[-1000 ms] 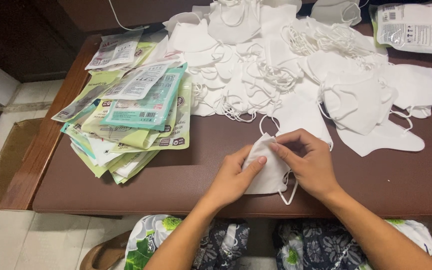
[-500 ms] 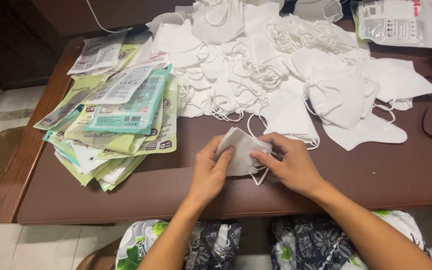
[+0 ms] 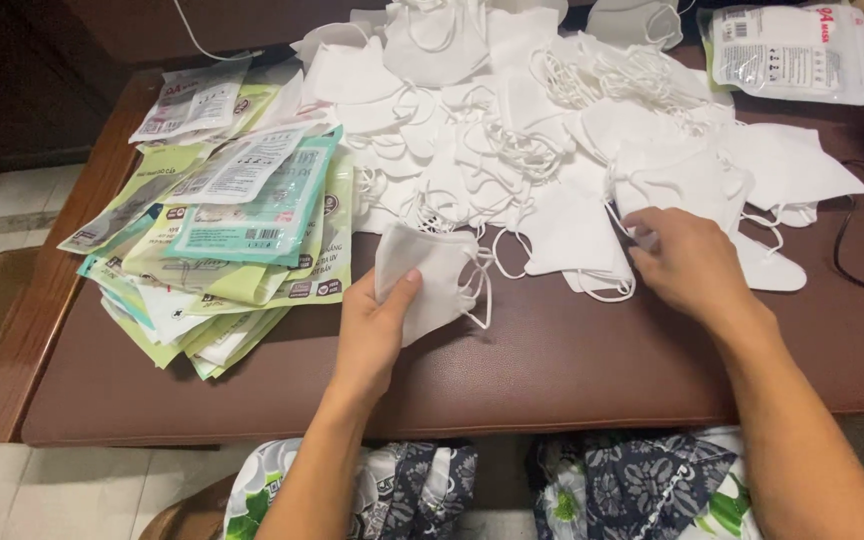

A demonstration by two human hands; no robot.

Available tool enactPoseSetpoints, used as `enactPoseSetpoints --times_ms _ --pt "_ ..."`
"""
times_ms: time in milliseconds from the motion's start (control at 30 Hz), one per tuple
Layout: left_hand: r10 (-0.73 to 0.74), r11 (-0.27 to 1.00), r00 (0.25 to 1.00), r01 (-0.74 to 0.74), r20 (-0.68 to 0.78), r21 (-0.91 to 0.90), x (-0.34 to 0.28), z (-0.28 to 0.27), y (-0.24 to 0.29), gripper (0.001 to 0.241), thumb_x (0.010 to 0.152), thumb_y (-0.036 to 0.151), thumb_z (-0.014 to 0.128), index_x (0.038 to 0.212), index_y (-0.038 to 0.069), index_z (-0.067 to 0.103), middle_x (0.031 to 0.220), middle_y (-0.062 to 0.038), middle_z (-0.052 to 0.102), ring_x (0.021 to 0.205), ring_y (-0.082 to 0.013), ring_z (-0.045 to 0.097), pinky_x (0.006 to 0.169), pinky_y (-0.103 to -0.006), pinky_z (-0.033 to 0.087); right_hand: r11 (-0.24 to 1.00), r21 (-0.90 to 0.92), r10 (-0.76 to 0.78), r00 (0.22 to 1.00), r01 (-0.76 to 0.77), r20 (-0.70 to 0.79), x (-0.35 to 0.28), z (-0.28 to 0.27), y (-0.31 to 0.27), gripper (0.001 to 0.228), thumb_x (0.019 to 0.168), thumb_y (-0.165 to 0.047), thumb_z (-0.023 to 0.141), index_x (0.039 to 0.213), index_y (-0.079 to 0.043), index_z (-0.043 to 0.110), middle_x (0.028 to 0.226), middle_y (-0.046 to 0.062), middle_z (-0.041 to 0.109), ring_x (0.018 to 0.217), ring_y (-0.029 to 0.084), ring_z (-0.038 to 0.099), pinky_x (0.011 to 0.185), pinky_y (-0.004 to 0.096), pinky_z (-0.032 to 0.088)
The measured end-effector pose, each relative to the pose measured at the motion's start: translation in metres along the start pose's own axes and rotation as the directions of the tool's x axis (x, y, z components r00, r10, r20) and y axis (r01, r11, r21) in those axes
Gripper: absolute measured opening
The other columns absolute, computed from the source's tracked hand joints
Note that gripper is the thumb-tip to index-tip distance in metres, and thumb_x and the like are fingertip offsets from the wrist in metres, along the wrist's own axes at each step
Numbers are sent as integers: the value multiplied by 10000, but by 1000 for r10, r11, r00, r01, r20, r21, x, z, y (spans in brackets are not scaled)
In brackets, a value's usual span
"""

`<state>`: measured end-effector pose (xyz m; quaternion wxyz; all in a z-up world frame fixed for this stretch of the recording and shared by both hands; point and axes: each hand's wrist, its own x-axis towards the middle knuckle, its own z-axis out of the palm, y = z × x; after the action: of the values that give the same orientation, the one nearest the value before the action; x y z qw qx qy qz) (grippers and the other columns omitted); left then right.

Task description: Stacking individual white face masks from a pile into a neat stack

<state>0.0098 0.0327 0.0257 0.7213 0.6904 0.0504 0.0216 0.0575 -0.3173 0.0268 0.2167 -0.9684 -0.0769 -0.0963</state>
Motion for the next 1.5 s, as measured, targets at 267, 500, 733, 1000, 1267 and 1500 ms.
enactPoseSetpoints --times_ms 267,500,733,1000,1267,1500 --pt "-3 1000 999 2 -36 -18 2 -3 -2 149 960 202 668 900 67 677 781 29 585 714 -76 505 616 -240 416 930 48 357 926 -365 124 1 -12 -36 521 898 -559 673 1254 -179 694 950 107 775 994 343 696 869 442 460" --pt "10 997 999 -7 -45 76 11 -6 -15 211 997 165 627 1004 0 758 831 -142 757 751 -168 655 716 -356 587 922 135 350 930 -364 114 3 7 -32 437 772 -267 872 1131 -49 750 782 89 771 839 363 760 847 462 544" --pt "62 992 998 -59 -20 116 7 -1 -4 211 995 137 605 1048 1 757 852 -126 742 825 -169 633 742 -383 589 924 66 362 918 -376 163 1 -9 -63 711 754 -341 909 1275 67 651 945 222 775 982 451 735 896 557 529" --pt "58 993 998 -57 -7 108 1 5 11 253 1001 129 578 1090 -30 753 854 -157 748 801 -180 622 725 -390 579 914 136 371 922 -383 109 5 9 -40 572 718 -244 923 1168 23 691 806 115 740 856 397 747 839 504 526" --pt "75 990 997 -75 4 118 1 2 6 246 1001 147 577 1072 -15 748 833 -154 733 791 -195 616 718 -375 569 872 485 223 938 -70 -265 -6 11 -12 291 890 -189 892 942 -65 634 928 138 714 899 273 696 870 410 532" --pt "41 998 997 -45 72 47 -2 4 6 205 1014 213 555 1059 78 703 915 44 635 828 -61 532 721 -225 455 469 881 172 972 64 -162 -30 -13 -34 178 939 -80 752 1104 -90 684 986 14 702 869 75 635 791 198 515"
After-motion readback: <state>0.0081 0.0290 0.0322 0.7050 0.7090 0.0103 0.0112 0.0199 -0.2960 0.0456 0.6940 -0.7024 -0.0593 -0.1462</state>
